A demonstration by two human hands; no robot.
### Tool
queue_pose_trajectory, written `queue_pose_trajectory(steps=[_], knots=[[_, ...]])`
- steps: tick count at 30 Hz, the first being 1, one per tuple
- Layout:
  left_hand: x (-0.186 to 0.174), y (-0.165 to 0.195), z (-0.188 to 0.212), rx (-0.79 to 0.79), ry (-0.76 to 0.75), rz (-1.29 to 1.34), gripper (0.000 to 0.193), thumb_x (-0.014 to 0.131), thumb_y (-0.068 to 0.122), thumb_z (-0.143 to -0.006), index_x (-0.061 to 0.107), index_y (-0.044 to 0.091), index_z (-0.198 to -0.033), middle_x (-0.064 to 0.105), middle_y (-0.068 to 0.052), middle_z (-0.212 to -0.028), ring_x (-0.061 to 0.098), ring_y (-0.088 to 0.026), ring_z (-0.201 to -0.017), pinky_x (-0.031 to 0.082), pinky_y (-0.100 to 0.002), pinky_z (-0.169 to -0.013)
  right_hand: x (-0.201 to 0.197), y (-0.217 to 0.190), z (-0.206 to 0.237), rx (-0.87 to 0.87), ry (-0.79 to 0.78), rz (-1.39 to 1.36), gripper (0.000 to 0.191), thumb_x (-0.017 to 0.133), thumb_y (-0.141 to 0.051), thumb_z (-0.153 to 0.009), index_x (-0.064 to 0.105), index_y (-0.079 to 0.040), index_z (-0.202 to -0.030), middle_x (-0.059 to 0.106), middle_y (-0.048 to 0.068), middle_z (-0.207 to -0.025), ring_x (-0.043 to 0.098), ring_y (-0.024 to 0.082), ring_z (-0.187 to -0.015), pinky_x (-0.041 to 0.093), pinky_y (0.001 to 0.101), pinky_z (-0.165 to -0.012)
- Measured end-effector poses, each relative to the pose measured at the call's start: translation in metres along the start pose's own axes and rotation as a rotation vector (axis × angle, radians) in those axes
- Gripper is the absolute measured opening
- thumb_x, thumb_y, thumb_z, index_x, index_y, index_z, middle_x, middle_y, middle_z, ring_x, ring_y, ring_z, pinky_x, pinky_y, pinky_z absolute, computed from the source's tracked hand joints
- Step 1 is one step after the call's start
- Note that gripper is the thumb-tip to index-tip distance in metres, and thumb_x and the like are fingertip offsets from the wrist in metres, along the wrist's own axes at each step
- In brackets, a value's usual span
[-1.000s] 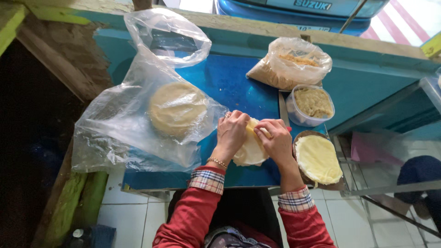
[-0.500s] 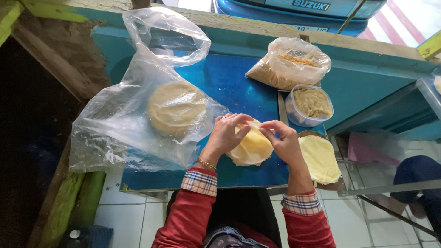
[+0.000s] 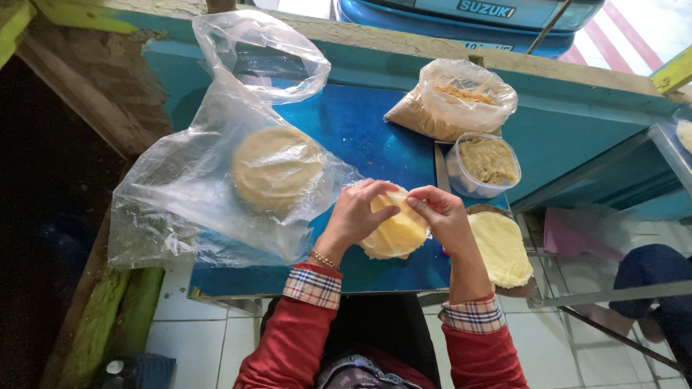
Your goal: The person unwraps a stack of thin dough rounds from a plastic bag, then stretches and thins each dough sheet by hand, pulling its edges outward, and lays the stretched sheet over a round board on the table. A knife, a container of filling, and a bag of ingredients sit on the blue work table.
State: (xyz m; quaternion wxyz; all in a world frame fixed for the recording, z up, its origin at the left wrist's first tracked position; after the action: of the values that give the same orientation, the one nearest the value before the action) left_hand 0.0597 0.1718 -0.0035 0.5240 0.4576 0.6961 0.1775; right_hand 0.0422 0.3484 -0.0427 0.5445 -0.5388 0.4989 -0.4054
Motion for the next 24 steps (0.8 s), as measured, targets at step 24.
queue_pose_trajectory(steps=[24], knots=[[0.058, -0.011, 0.018, -0.249, 0.152, 0.219, 0.024, 0.08, 0.03, -0.085, 0.07, 0.008, -0.086, 0.074, -0.01, -0.08, 0.073, -0.025, -0.073, 0.056, -0.038, -0.067, -0.017, 0.006, -0.019, 0.031, 0.103, -0.026, 0.029, 0.075, -0.014, -0.088, 0.067, -0.007, -0.115, 0.074, 0.003, -0.098, 0.069, 0.009, -0.087, 0.058, 0.0255, -0.074]])
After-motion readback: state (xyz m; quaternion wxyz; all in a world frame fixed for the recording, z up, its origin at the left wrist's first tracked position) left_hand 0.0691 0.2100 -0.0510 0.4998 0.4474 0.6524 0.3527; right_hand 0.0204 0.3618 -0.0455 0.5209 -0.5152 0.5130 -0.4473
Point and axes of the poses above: each hand's wrist, its own z-axis away from the middle knuckle, its own x-axis out of the palm, y = z × x, the point moved 10 cm from there along -z, towards the middle knuckle
